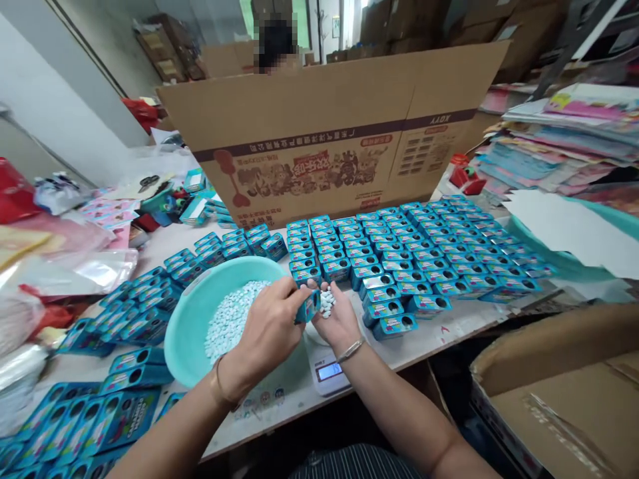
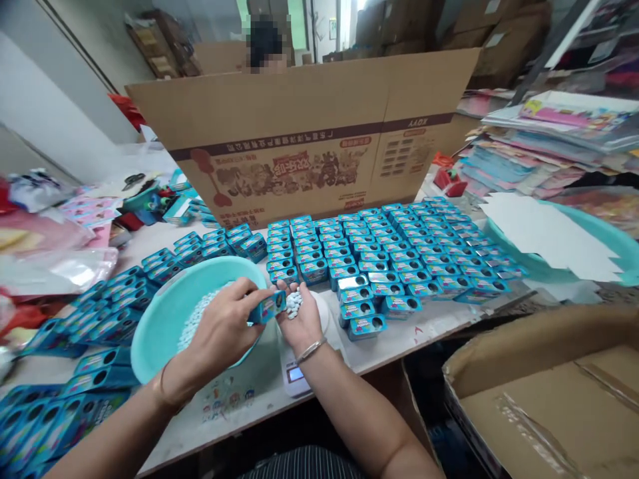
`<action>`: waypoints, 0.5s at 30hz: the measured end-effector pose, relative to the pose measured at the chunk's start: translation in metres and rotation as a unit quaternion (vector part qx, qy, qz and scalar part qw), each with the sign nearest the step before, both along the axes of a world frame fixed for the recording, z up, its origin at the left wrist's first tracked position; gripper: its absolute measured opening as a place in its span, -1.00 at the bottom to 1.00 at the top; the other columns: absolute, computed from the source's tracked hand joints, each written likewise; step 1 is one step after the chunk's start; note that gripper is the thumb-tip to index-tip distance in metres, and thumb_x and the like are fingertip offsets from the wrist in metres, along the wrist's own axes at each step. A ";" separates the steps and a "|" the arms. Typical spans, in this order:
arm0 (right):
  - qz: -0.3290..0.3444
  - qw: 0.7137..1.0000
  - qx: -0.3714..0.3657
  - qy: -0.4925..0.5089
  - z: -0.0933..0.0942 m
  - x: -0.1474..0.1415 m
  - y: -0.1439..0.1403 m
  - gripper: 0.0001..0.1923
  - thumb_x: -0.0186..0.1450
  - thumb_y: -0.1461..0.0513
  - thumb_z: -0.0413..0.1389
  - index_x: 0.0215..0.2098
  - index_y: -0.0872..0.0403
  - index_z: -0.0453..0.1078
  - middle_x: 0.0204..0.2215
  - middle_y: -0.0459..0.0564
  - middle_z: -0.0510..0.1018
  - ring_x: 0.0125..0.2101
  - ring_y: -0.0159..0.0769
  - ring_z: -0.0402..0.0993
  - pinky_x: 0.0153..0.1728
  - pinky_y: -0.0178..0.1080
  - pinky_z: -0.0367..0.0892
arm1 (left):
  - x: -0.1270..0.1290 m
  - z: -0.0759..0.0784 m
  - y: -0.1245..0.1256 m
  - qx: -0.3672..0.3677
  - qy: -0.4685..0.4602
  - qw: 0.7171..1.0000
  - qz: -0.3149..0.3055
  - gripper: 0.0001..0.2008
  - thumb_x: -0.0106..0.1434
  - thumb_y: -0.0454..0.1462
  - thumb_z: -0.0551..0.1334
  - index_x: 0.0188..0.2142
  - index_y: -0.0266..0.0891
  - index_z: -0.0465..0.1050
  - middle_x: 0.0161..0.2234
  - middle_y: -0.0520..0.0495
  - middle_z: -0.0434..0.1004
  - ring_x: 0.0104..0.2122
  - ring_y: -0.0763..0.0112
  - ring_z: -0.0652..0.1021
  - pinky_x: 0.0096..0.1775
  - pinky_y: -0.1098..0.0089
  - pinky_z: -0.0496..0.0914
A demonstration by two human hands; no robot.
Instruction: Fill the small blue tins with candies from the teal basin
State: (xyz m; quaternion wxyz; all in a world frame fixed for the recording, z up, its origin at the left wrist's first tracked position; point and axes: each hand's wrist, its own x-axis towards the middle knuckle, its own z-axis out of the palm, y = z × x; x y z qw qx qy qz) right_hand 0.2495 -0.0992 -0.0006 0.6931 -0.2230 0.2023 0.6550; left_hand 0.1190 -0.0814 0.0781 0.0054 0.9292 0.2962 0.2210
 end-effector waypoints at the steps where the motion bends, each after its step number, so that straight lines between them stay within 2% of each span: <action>1: 0.008 1.000 -0.002 0.011 -0.001 -0.007 0.004 -0.62 0.44 0.18 -0.10 -0.51 0.08 0.30 -0.52 0.00 0.58 -0.52 -0.33 0.53 -0.43 -0.25 0.47 | -0.002 -0.001 0.001 0.006 0.040 0.999 0.000 -0.68 0.11 -0.47 0.17 -0.18 -0.17 0.53 -0.36 -0.06 0.42 -0.38 0.30 0.43 -0.35 0.33 0.31; 5: 0.018 0.999 -0.001 0.043 -0.007 -0.026 0.012 -0.62 0.44 0.19 -0.09 -0.52 0.09 0.32 -0.60 -0.07 0.52 -0.56 -0.36 0.50 -0.44 -0.30 0.45 | -0.010 -0.001 0.002 0.027 0.092 0.995 0.024 -0.63 0.10 -0.49 0.15 -0.14 -0.17 0.52 -0.31 -0.10 0.43 -0.32 0.24 0.43 -0.30 0.27 0.29; 9: 0.023 0.999 0.035 0.013 -0.009 -0.028 0.011 -0.66 0.39 0.18 0.00 -0.53 0.08 0.31 -0.53 -0.03 0.56 -0.49 -0.30 0.54 -0.30 -0.17 0.49 | -0.012 -0.001 0.002 0.013 0.132 0.991 0.010 -0.69 0.15 -0.48 0.12 -0.19 -0.20 0.53 -0.33 -0.11 0.42 -0.30 0.21 0.43 -0.29 0.24 0.29; 15: -0.002 1.000 -0.002 -0.005 0.002 -0.018 0.006 -0.60 0.43 0.21 -0.11 -0.54 0.08 0.30 -0.53 0.02 0.57 -0.43 -0.27 0.57 -0.27 -0.14 0.50 | -0.010 -0.005 0.003 -0.011 0.079 0.997 0.014 -0.62 0.14 -0.46 0.14 -0.08 -0.16 0.52 -0.32 -0.09 0.41 -0.33 0.24 0.42 -0.31 0.26 0.30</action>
